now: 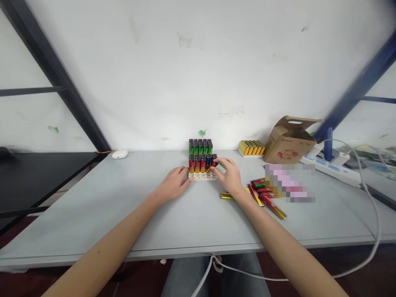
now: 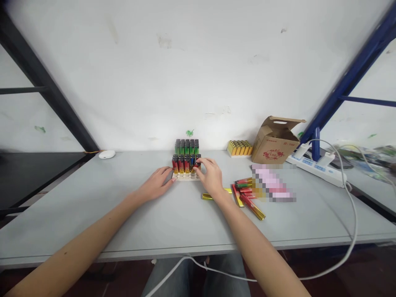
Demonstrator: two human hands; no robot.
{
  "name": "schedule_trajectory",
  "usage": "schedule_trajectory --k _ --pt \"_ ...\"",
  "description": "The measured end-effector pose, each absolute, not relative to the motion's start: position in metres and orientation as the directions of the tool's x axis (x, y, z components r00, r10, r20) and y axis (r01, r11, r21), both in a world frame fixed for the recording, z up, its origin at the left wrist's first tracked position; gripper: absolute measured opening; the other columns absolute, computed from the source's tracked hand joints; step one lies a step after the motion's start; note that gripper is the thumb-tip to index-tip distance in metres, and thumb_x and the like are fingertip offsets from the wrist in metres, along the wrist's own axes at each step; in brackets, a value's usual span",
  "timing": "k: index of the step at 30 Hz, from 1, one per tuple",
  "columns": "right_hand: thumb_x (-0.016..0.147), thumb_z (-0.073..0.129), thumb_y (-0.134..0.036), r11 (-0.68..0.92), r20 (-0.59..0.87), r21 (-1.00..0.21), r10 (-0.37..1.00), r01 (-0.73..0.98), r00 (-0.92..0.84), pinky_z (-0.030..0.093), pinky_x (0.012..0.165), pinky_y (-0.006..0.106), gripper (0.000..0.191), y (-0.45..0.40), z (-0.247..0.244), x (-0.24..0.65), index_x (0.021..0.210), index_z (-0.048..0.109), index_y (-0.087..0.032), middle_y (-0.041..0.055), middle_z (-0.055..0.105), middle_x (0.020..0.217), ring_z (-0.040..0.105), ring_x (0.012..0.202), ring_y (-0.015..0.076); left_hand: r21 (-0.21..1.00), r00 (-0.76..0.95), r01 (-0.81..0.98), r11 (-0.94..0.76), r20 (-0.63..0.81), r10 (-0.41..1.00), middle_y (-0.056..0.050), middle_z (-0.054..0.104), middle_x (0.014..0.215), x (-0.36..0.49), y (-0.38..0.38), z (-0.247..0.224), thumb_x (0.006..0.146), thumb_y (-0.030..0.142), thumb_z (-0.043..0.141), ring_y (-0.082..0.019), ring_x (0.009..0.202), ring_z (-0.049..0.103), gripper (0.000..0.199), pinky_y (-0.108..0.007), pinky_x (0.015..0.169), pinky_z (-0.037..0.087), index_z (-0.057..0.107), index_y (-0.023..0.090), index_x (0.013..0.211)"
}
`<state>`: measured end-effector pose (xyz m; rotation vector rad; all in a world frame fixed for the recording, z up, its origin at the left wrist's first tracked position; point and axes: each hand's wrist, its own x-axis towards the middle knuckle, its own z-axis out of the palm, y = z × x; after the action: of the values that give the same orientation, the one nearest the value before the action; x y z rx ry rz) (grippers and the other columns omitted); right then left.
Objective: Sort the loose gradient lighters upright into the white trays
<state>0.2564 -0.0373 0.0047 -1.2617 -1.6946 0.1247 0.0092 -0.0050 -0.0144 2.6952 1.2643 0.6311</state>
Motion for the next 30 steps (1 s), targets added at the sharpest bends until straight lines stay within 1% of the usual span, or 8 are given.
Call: schedule_trajectory --k 2,5,9,15,17,22,25,30 --pt "0.091 0.054 -0.033 0.440 0.683 -0.461 0.730 0.771 -0.008 0.040 0.106 0.041 0.026 -0.037 0.005 0.256 0.111 0.068 -0.022 0.0084 0.066 0.122 0.051 0.121 0.0244 0.259 0.572 0.712 -0.652 0.324 0.754 -0.013 0.055 0.127 0.009 -0.005 -0.014 0.100 0.045 0.033 -0.030 0.122 0.050 0.040 -0.047 0.105 0.041 0.049 0.019 0.126" --pt "0.094 0.048 -0.032 0.385 0.675 -0.311 0.733 0.869 -0.083 0.035 0.111 0.046 0.035 -0.038 0.006 0.253 0.123 0.066 -0.024 0.0074 0.053 0.141 0.039 0.133 0.0265 0.264 0.568 0.710 -0.652 0.333 0.753 -0.013 0.055 0.127 0.009 -0.005 -0.014 0.100 0.045 0.033 -0.029 0.121 0.050 0.041 -0.048 0.104 0.041 0.048 0.019 0.127" --pt "0.093 0.047 -0.030 0.363 0.618 -0.200 0.768 0.910 -0.171 0.031 0.113 0.049 0.043 -0.041 0.007 0.250 0.134 0.058 -0.024 0.0095 0.039 0.152 0.027 0.143 0.0291 0.278 0.556 0.708 -0.650 0.348 0.755 -0.014 0.055 0.127 0.009 -0.005 -0.014 0.099 0.046 0.035 -0.030 0.121 0.051 0.041 -0.048 0.103 0.042 0.049 0.019 0.127" --pt "0.094 0.042 -0.034 0.350 0.550 -0.224 0.816 0.910 -0.178 0.031 0.114 0.044 0.052 -0.047 0.010 0.247 0.144 0.046 -0.020 0.0122 0.034 0.155 0.028 0.142 0.0272 0.286 0.555 0.702 -0.652 0.353 0.753 -0.014 0.056 0.127 0.009 -0.005 -0.014 0.099 0.047 0.036 -0.030 0.120 0.052 0.041 -0.048 0.102 0.043 0.050 0.020 0.127" --pt "0.095 0.039 -0.038 0.269 0.525 -0.251 0.845 0.930 -0.102 0.029 0.114 0.045 0.057 -0.050 0.012 0.244 0.148 0.040 -0.017 0.0144 0.035 0.154 0.031 0.141 0.0282 0.291 0.555 0.699 -0.653 0.355 0.752 -0.013 0.056 0.128 0.008 -0.005 -0.015 0.099 0.047 0.036 -0.030 0.120 0.052 0.041 -0.048 0.102 0.043 0.050 0.021 0.127" --pt "0.096 0.028 -0.053 -0.161 0.425 -0.300 0.860 0.940 0.283 0.013 0.111 0.069 0.071 -0.045 0.013 0.255 0.150 0.030 -0.007 0.0212 0.032 0.155 0.020 0.144 0.0415 0.286 0.556 0.710 -0.644 0.334 0.761 -0.013 0.054 0.130 0.007 -0.004 -0.016 0.099 0.048 0.034 -0.030 0.122 0.050 0.043 -0.048 0.104 0.042 0.050 0.020 0.128" --pt "0.096 0.026 -0.054 -0.331 0.331 -0.328 0.837 0.885 0.436 0.013 0.107 0.074 0.073 -0.037 0.012 0.275 0.150 0.029 -0.006 0.0223 0.030 0.155 0.018 0.144 0.0443 0.280 0.560 0.708 -0.648 0.337 0.757 -0.013 0.055 0.128 0.008 -0.004 -0.016 0.099 0.047 0.034 -0.030 0.121 0.051 0.042 -0.048 0.104 0.042 0.050 0.020 0.127" --pt "0.093 0.034 -0.052 -0.438 0.164 -0.348 0.842 0.829 0.514 0.016 0.101 0.080 0.075 -0.033 0.014 0.294 0.152 0.024 -0.006 0.0267 0.034 0.151 0.015 0.143 0.0489 0.278 0.557 0.707 -0.650 0.346 0.755 -0.013 0.056 0.127 0.008 -0.005 -0.014 0.098 0.049 0.035 -0.030 0.119 0.052 0.042 -0.048 0.102 0.043 0.052 0.021 0.125"
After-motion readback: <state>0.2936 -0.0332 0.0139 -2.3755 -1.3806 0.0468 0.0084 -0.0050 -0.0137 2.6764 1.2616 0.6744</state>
